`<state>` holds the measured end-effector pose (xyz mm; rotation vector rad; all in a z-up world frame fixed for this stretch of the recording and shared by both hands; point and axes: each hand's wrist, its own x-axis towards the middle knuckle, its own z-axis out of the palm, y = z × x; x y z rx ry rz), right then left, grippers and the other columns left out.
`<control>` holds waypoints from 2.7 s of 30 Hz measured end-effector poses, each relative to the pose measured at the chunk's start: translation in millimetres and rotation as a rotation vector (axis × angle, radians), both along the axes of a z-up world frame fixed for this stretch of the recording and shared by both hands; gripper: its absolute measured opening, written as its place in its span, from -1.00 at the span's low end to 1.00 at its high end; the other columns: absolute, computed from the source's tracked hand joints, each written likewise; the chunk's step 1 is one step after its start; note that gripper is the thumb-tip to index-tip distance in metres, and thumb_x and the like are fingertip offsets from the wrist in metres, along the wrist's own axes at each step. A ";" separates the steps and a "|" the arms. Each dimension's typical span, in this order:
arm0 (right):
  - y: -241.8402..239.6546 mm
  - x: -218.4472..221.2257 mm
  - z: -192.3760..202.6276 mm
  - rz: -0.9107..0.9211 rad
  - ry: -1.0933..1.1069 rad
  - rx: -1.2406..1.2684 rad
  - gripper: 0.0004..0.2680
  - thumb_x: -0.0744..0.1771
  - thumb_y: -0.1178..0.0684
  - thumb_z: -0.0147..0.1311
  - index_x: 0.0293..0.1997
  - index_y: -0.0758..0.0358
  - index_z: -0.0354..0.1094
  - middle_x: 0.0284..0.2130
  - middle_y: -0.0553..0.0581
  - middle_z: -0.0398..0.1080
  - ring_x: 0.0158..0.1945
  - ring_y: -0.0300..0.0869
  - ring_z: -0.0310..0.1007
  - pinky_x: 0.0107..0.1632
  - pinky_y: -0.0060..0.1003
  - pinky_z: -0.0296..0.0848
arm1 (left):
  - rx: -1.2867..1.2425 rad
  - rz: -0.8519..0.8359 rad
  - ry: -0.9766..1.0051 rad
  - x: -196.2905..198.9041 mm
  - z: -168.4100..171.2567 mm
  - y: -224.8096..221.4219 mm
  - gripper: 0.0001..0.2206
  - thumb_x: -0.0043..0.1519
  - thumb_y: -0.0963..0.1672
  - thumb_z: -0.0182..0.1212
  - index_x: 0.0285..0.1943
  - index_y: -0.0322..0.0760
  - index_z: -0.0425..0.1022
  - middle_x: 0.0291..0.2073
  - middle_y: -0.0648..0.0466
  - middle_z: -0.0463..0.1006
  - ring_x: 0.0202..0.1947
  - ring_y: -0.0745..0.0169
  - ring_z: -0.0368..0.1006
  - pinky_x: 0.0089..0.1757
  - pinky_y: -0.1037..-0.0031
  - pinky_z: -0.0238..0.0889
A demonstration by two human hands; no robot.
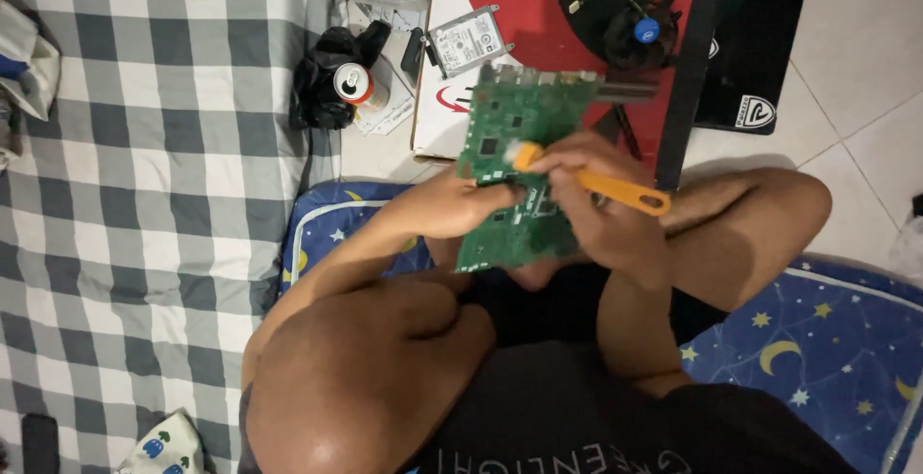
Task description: Repairing a laptop motherboard by using a spudger to manipulate components and preparing a screwdriver kit for disassembly.
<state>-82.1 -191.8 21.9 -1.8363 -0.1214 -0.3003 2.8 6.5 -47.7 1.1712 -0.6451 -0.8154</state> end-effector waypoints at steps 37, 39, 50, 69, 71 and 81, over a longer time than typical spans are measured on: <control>0.8 4.5 2.7 -0.092 -0.143 -0.028 -0.88 0.45 0.23 -0.04 -0.15 0.36 0.46 -0.35 0.16 0.42 -0.27 -0.05 0.48 -0.13 -0.16 0.46 | 0.844 -0.191 -0.341 5.6 25.7 -27.3 -0.78 0.18 0.13 0.15 -0.19 0.24 0.65 -0.53 0.32 0.63 -0.47 0.26 0.64 -0.31 0.32 0.52; 7.2 3.4 4.2 -0.065 -0.162 0.006 -0.89 0.44 0.23 -0.02 -0.17 0.35 0.47 -0.39 0.14 0.41 -0.31 -0.10 0.48 -0.17 -0.20 0.47 | 0.860 -0.184 -0.382 4.7 25.2 -19.2 -0.81 0.16 0.18 0.15 -0.21 0.42 0.64 -0.58 0.41 0.59 -0.52 0.27 0.62 -0.40 0.30 0.48; 15.0 2.1 4.0 0.166 -0.008 0.060 -0.90 0.42 0.15 0.05 -0.19 0.21 0.50 -0.38 0.13 0.53 -0.31 -0.10 0.61 -0.24 -0.27 0.50 | 0.233 -0.089 -0.192 7.5 33.8 1.0 -0.81 0.23 -0.24 0.03 -0.22 -0.43 0.61 -0.46 0.01 0.57 -0.35 0.29 0.45 -0.22 0.32 0.44; -39.0 -3.2 -34.2 -0.698 -0.271 0.512 -0.81 0.47 -0.14 -0.05 -0.02 0.15 0.19 -0.18 0.23 0.34 -0.45 -0.15 0.29 -0.38 -0.35 0.35 | 0.812 0.094 0.355 9.9 35.9 45.5 -0.71 0.07 -0.08 0.34 -0.04 -0.17 0.72 0.00 0.13 0.71 0.19 0.32 0.56 0.16 0.57 0.43; -38.8 -3.1 -36.3 -0.571 -0.281 0.504 -0.83 0.49 -0.10 -0.10 -0.04 0.17 0.19 -0.28 0.25 0.34 -0.48 -0.11 0.29 -0.34 -0.34 0.34 | 0.862 0.134 0.341 9.6 35.3 45.8 -0.63 0.05 0.00 0.47 -0.72 -0.10 0.42 -0.74 0.29 0.20 -0.57 0.47 0.08 -0.40 0.44 -0.01; -0.3 -7.0 -44.6 -0.682 -0.468 0.451 -0.81 0.45 -0.03 -0.11 0.10 0.23 0.17 -0.25 0.29 0.32 -0.48 -0.16 0.40 -0.44 -0.44 0.39 | -0.020 0.024 -0.273 16.0 10.0 30.7 -0.78 0.31 -0.24 0.19 0.07 -0.56 0.60 -0.08 -0.21 0.67 -0.16 0.02 0.61 0.11 0.06 0.39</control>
